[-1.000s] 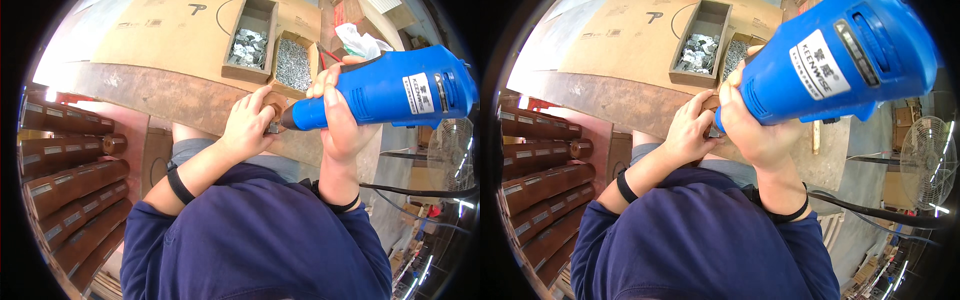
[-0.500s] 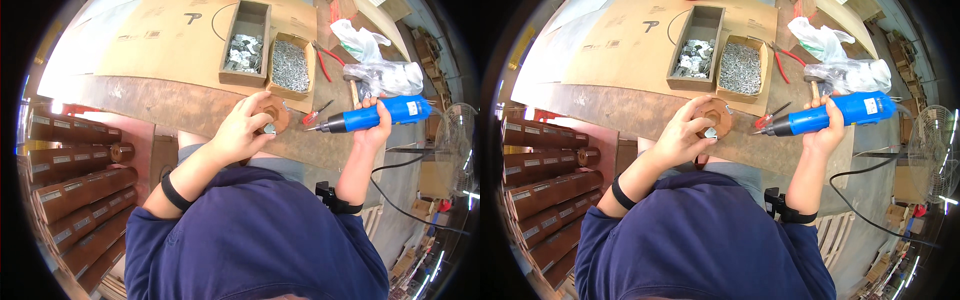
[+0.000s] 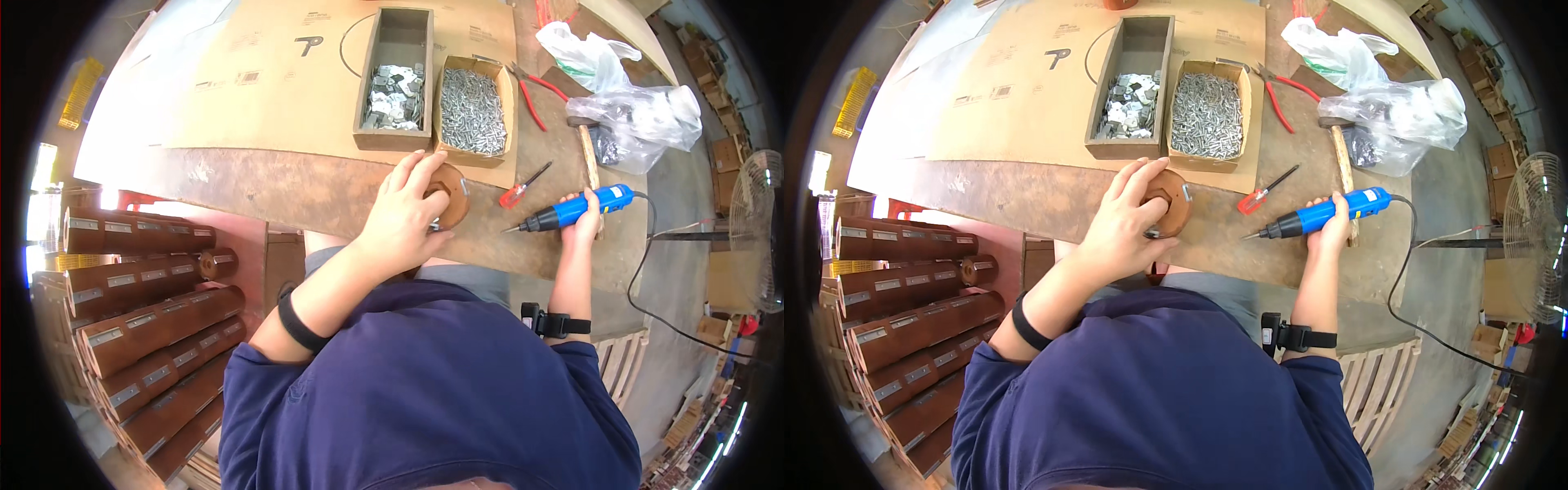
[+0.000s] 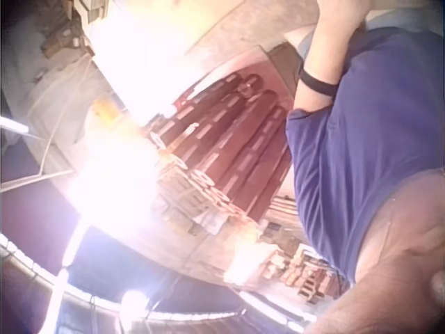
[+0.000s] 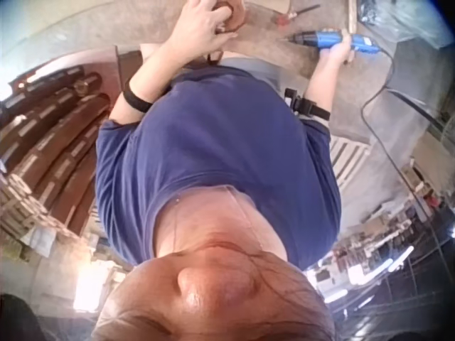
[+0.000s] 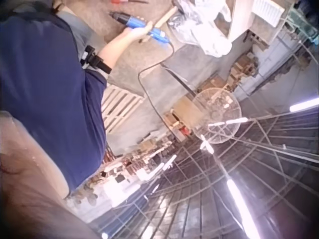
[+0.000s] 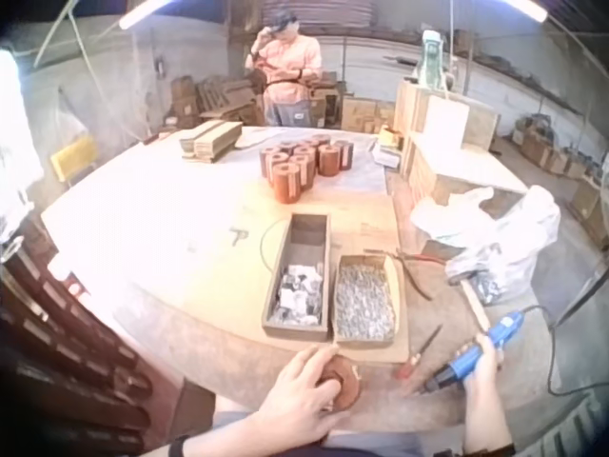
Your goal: Using an electric screwdriver and hammer to attach small metal clips and fasteners to circular wooden bases.
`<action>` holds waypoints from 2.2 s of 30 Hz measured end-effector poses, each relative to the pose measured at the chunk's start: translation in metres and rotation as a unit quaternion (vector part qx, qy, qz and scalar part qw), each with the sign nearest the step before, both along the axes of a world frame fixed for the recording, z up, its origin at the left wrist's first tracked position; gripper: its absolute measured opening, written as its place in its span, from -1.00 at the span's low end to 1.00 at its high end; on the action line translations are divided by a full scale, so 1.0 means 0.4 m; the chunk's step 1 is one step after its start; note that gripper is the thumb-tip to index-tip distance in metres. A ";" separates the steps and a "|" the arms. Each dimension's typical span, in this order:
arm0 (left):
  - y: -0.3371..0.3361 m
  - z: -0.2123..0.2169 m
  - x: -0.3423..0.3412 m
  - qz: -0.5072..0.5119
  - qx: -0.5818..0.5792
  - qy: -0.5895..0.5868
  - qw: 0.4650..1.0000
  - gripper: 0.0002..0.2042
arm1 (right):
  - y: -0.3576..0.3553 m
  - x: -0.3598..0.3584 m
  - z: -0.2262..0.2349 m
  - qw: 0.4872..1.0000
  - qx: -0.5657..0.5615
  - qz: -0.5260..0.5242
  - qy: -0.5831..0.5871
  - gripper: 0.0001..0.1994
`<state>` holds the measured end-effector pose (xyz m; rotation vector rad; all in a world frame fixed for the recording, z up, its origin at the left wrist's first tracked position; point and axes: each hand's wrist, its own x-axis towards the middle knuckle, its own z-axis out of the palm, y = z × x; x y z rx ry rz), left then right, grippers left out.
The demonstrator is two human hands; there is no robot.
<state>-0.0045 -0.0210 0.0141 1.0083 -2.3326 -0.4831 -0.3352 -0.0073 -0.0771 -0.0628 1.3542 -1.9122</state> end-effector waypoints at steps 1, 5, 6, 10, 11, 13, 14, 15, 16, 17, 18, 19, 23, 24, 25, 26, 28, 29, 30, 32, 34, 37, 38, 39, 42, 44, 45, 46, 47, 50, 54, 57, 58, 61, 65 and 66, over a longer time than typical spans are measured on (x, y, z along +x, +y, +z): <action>-0.006 0.019 0.021 -0.010 -0.012 -0.028 0.999 -0.69 | -0.005 0.004 0.000 1.000 -0.001 0.002 -0.005 -0.77; -0.021 0.045 0.105 0.012 0.004 -0.093 0.996 -0.65 | 0.000 0.012 0.016 0.999 0.033 0.013 0.032 -0.72; -0.018 0.057 0.115 0.014 0.017 -0.132 0.991 -0.60 | 0.002 0.009 0.016 0.998 0.041 0.014 0.043 -0.71; 0.024 0.065 0.070 0.025 0.167 -0.022 0.985 -0.61 | -0.004 0.021 0.025 0.997 0.055 0.010 0.060 -0.69; 0.033 0.040 0.047 0.075 0.127 -0.043 0.988 -0.61 | -0.004 0.023 0.027 0.997 0.055 0.009 0.058 -0.69; 0.035 0.005 0.025 0.111 0.088 0.013 0.990 -0.63 | -0.003 0.027 0.027 0.997 0.055 0.009 0.057 -0.69; 0.028 -0.004 0.024 0.110 0.086 0.013 0.990 -0.63 | -0.003 0.027 0.027 0.997 0.057 0.009 0.059 -0.69; 0.019 -0.010 0.023 0.075 0.078 0.039 0.993 -0.63 | -0.005 0.027 0.025 0.997 0.055 0.007 0.059 -0.69; 0.013 -0.013 0.019 0.040 0.071 0.066 0.994 -0.64 | -0.005 0.025 0.022 0.997 0.056 0.013 0.056 -0.69; 0.007 -0.011 0.013 0.040 0.070 0.068 0.994 -0.64 | -0.004 0.023 0.021 0.997 0.058 0.020 0.053 -0.69; 0.001 -0.006 0.005 0.006 0.086 0.078 0.993 -0.66 | -0.003 0.023 0.022 0.997 0.057 0.019 0.054 -0.69; -0.007 -0.003 -0.002 -0.026 0.101 0.086 0.991 -0.68 | -0.002 0.027 0.024 0.997 0.056 0.018 0.058 -0.70; -0.048 -0.009 -0.018 -0.058 0.085 0.073 0.992 -0.68 | 0.001 0.028 0.022 0.997 0.051 0.011 0.059 -0.71; -0.055 -0.007 -0.016 -0.058 0.083 0.073 0.992 -0.68 | 0.001 0.029 0.022 0.997 0.049 0.011 0.059 -0.71; -0.061 -0.004 -0.014 -0.074 0.085 0.051 0.992 -0.65 | 0.004 0.027 0.022 0.997 0.050 0.017 0.059 -0.71; -0.069 0.001 -0.011 -0.090 0.086 0.029 0.992 -0.63 | 0.005 0.026 0.021 0.997 0.050 0.023 0.059 -0.72; -0.097 0.042 0.001 -0.093 0.125 0.060 0.986 -0.61 | 0.006 0.023 0.021 0.997 0.047 0.022 0.059 -0.73; -0.118 0.059 0.009 -0.092 0.163 0.090 0.978 -0.59 | 0.006 0.023 0.021 0.997 0.044 0.024 0.059 -0.74; -0.158 0.050 0.014 -0.097 0.073 0.096 0.988 -0.59 | 0.007 0.023 0.021 0.997 0.044 0.024 0.059 -0.74; -0.222 0.058 0.019 0.002 0.084 0.056 0.995 -0.70 | 0.004 0.022 0.020 0.997 0.047 0.020 0.050 -0.75; -0.288 0.034 0.031 0.052 0.089 0.025 0.994 -0.72 | 0.002 0.033 0.027 0.997 0.047 0.020 0.056 -0.75; -0.338 -0.003 0.031 0.110 0.014 -0.169 0.979 -0.80 | 0.005 0.032 0.023 0.997 0.042 0.021 0.063 -0.74; -0.342 -0.006 0.027 0.106 0.010 -0.231 0.967 -0.82 | 0.006 0.029 0.019 0.997 0.037 0.026 0.064 -0.74; -0.346 -0.010 0.023 0.103 0.007 -0.293 0.950 -0.83 | 0.006 0.028 0.020 0.997 0.036 0.025 0.065 -0.74; -0.366 -0.022 0.016 0.089 0.040 -0.305 0.947 -0.87 | 0.005 0.033 0.023 0.997 0.038 0.020 0.060 -0.73; -0.372 -0.026 0.015 0.084 0.042 -0.299 0.950 -0.88 | 0.004 0.034 0.025 0.997 0.032 0.012 0.062 -0.73; -0.372 -0.027 0.017 0.080 0.045 -0.293 0.952 -0.89 | 0.005 0.035 0.025 0.997 0.032 0.013 0.063 -0.73; -0.371 -0.028 0.018 0.080 0.045 -0.293 0.952 -0.89 | 0.005 0.036 0.024 0.997 0.028 0.014 0.064 -0.73; -0.369 -0.028 0.021 0.081 0.032 -0.279 0.956 -0.90 | 0.005 0.035 0.023 0.998 0.023 0.017 0.065 -0.73; -0.359 -0.025 0.024 0.099 0.027 -0.230 0.968 -0.92 | 0.007 0.034 0.023 0.998 0.028 0.012 0.059 -0.74; -0.292 0.041 0.025 0.093 0.069 -0.058 0.992 -0.91 | 0.008 0.024 0.007 0.998 0.021 0.009 0.055 -0.74; -0.206 0.091 0.017 0.017 -0.092 -0.020 0.995 -0.91 | 0.012 0.020 0.008 0.998 0.009 0.016 0.062 -0.74; -0.174 0.107 0.016 0.015 -0.091 -0.020 0.996 -0.91 | 0.013 0.021 0.012 0.998 0.002 0.021 0.064 -0.74; -0.101 0.115 0.010 -0.086 -0.188 -0.005 0.978 -0.88 | 0.009 0.029 0.017 0.997 -0.003 0.026 0.067 -0.74; -0.052 0.064 -0.011 -0.102 -0.250 -0.011 0.963 -0.82 | 0.009 0.029 0.017 0.997 -0.001 0.026 0.073 -0.74; -0.045 0.056 -0.014 -0.098 -0.241 -0.028 0.965 -0.82 | 0.009 0.029 0.018 0.997 -0.001 0.027 0.073 -0.74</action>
